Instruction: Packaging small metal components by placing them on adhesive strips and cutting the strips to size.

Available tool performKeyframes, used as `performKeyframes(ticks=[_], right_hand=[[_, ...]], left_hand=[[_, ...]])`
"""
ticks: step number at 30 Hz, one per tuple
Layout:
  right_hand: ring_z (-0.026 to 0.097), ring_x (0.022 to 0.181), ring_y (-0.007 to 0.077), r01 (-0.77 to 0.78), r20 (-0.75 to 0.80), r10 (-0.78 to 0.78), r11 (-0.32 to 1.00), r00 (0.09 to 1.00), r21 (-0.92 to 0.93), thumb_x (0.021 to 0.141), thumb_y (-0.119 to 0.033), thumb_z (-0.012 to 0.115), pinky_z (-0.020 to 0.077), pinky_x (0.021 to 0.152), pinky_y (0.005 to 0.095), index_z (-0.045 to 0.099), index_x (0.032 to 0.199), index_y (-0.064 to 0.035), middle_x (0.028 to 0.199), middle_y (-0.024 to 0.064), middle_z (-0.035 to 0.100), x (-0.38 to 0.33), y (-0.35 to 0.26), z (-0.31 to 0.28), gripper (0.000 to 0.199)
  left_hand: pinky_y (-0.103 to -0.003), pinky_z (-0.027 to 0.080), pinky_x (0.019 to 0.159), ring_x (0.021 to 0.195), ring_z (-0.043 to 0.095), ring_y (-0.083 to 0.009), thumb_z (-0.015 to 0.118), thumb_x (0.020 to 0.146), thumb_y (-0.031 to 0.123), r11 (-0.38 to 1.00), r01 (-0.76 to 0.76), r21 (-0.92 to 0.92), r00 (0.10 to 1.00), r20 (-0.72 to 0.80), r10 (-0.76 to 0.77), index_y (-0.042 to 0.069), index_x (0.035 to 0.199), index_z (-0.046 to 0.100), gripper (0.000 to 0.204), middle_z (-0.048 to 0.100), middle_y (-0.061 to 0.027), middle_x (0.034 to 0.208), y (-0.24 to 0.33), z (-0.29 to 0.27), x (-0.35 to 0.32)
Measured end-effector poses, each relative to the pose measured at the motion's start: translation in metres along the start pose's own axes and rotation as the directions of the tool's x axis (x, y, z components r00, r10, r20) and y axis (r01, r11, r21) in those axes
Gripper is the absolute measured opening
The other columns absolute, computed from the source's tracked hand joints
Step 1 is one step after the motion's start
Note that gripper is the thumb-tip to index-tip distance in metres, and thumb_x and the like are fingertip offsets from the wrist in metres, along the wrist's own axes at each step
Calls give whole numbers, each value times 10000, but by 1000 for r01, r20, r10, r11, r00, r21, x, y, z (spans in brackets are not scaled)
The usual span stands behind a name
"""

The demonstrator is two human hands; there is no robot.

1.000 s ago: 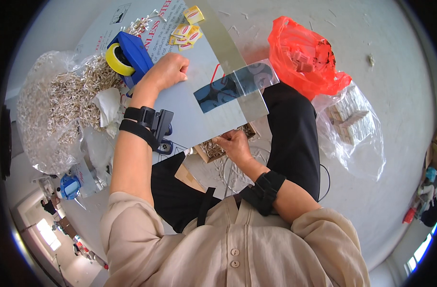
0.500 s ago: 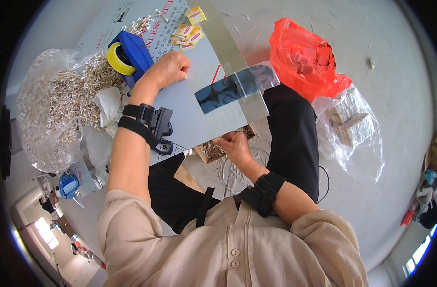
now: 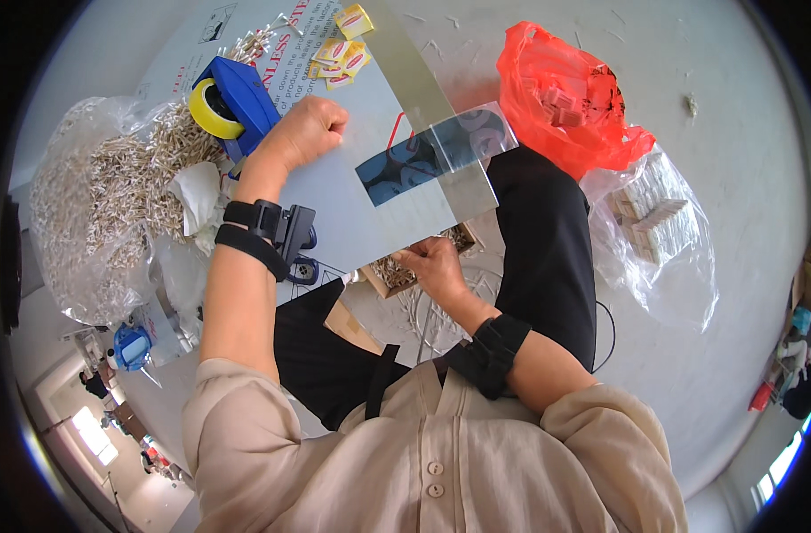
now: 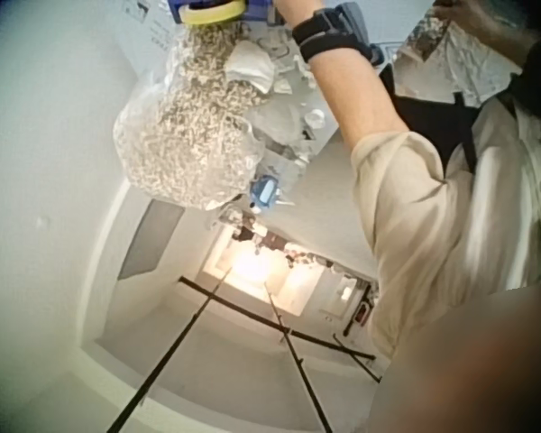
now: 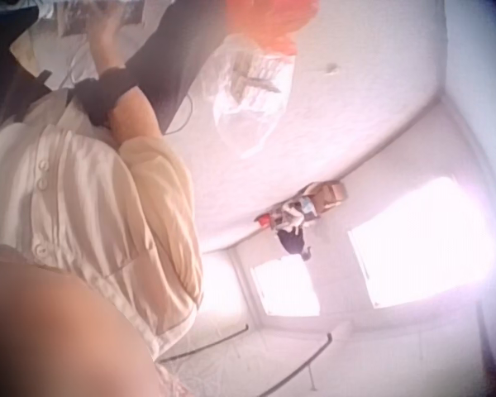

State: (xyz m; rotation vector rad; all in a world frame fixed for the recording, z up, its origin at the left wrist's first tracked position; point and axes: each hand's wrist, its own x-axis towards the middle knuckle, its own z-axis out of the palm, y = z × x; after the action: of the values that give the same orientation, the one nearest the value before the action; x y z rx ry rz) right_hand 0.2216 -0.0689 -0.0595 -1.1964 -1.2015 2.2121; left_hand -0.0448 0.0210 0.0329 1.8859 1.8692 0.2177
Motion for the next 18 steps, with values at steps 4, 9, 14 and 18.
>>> performKeyframes(ticks=[4, 9, 14, 18], right_hand=[[553, 704, 82, -27, 5, 27, 999, 1000, 41, 791, -25, 673, 456, 638, 245, 651, 921, 72, 796, 47, 652, 0, 0, 3, 163], [564, 715, 90, -1, -6, 1, 1000, 1000, -21, 794, -23, 671, 464, 648, 247, 649, 918, 75, 803, 49, 652, 2, 9, -3, 160], [561, 715, 93, -30, 2, 30, 999, 1000, 43, 795, -30, 674, 466, 651, 249, 648, 921, 76, 806, 49, 651, 2, 7, 0, 167], [562, 710, 94, -12, -1, 12, 999, 1000, 38, 794, -31, 675, 466, 648, 246, 648, 928, 73, 807, 52, 654, 3, 11, -1, 171]], left_hand=[[-386, 475, 587, 655, 576, -362, 551, 631, -36, 998, 21, 63, 1000, 6, -21, 11, 639, 574, 52, 579, -199, 683, -8, -6, 3], [-381, 476, 590, 658, 586, -349, 555, 637, -27, 999, 52, -7, 998, 29, -52, 14, 640, 577, 46, 584, -196, 699, 0, -3, 0], [-398, 478, 616, 685, 583, -360, 543, 651, -30, 995, 89, 51, 996, -16, -88, 10, 649, 575, 51, 584, -198, 707, 1, 1, -1], [-421, 483, 644, 697, 576, -385, 533, 674, -46, 997, 72, -4, 995, -73, -72, -2, 652, 566, 60, 580, -212, 713, 6, 0, -4]])
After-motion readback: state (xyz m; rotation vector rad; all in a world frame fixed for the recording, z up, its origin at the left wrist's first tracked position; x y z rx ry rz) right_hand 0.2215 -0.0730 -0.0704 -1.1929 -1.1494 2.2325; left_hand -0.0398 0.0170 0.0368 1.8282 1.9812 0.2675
